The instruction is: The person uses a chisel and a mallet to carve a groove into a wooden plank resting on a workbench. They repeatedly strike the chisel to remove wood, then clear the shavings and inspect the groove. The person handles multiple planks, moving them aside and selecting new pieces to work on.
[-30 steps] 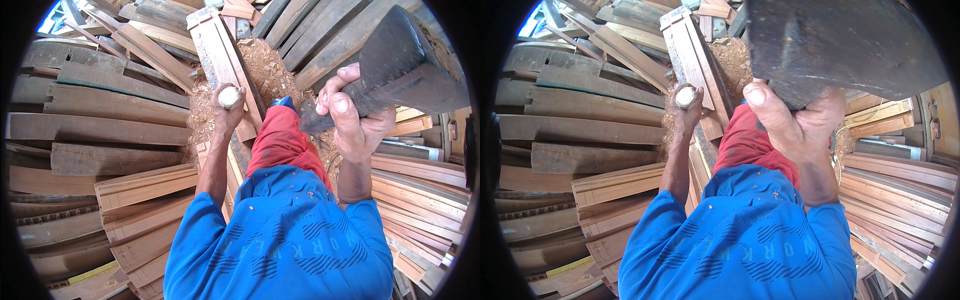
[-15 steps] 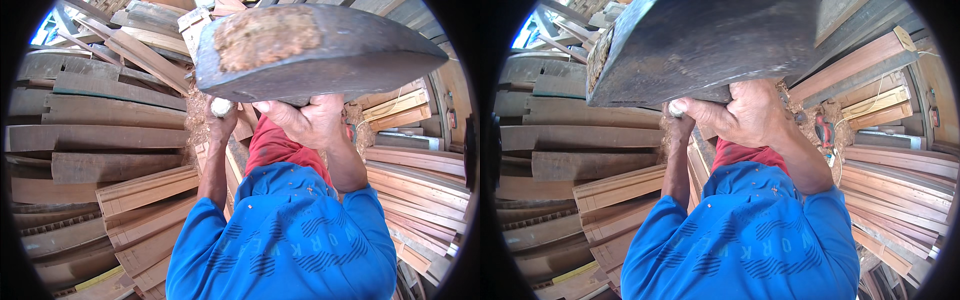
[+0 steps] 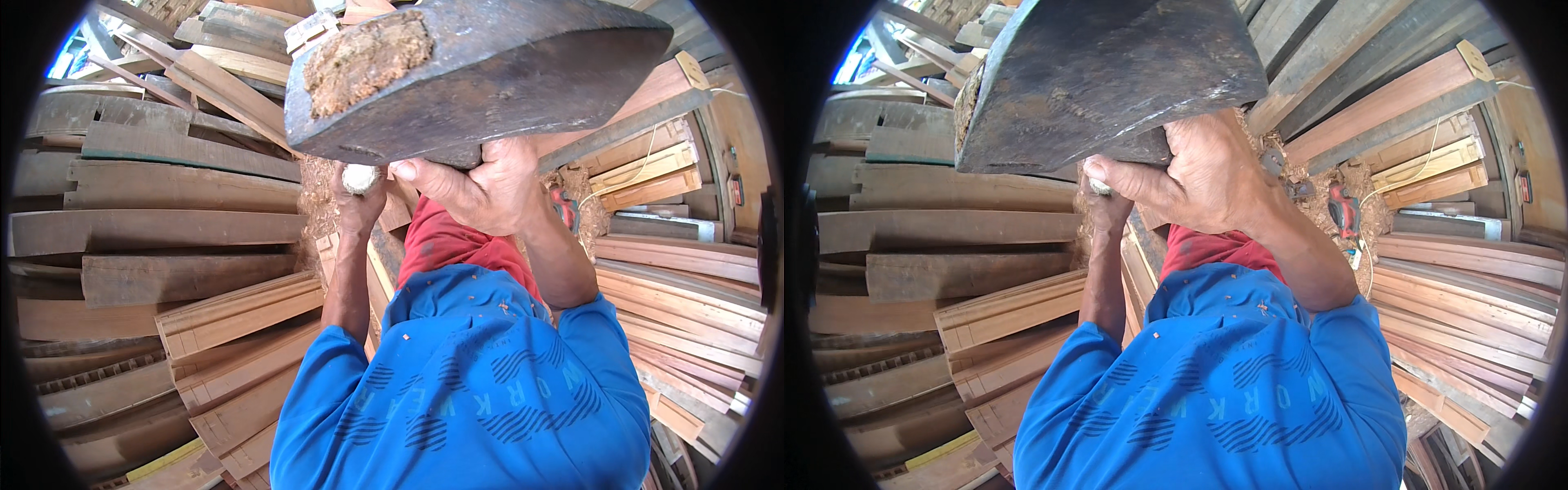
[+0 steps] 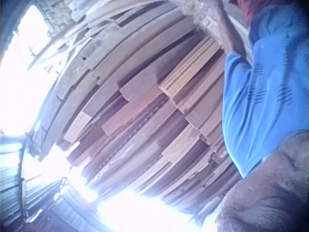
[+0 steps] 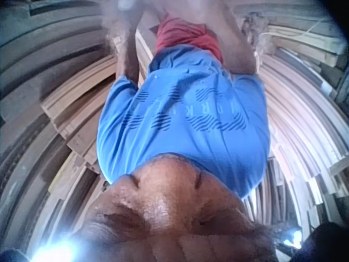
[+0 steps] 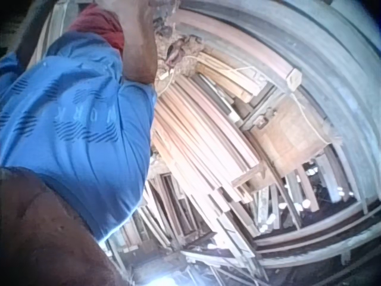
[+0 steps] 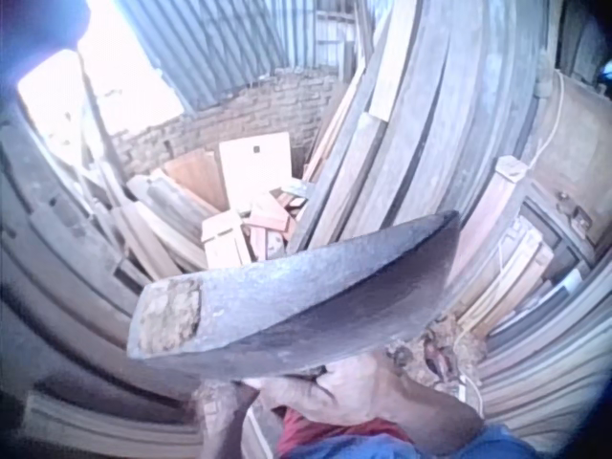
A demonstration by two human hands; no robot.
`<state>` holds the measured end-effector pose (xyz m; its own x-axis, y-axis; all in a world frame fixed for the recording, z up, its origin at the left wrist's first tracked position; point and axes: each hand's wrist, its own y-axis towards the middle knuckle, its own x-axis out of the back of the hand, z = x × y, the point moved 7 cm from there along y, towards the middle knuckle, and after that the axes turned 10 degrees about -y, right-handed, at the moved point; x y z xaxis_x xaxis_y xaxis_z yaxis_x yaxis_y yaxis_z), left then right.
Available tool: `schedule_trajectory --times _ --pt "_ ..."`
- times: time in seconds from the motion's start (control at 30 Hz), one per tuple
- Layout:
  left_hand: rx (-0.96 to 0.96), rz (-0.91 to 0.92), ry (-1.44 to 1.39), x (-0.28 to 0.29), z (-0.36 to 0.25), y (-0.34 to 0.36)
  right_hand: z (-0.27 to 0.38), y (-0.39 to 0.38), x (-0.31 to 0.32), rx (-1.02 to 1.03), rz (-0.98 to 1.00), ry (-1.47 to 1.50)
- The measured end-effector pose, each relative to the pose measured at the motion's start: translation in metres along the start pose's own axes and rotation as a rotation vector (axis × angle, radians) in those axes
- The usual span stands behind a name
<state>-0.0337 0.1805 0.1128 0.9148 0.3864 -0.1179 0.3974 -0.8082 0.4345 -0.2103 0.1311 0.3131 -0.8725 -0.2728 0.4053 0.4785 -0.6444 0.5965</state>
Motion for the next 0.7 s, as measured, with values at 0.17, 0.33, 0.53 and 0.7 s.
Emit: schedule_trajectory --times 0.17,0.33,0.53,0.7 --pt "0.022 -0.015 0.048 0.005 0.007 0.001 -0.009 -0.005 -0.002 -0.142 -0.036 0.123" --pt "-0.109 -0.15 0.044 0.018 0.028 -0.03 -0.013 -0.008 -0.016 -0.011 0.072 -0.129" --pt "-0.059 -0.029 0.237 0.001 0.023 -0.025 -0.088 -0.027 -0.06 -0.149 0.807 -0.8" --pt "0.038 -0.049 0.184 -0.003 0.018 0.001 -0.035 0.019 -0.008 0.021 0.273 -0.515"
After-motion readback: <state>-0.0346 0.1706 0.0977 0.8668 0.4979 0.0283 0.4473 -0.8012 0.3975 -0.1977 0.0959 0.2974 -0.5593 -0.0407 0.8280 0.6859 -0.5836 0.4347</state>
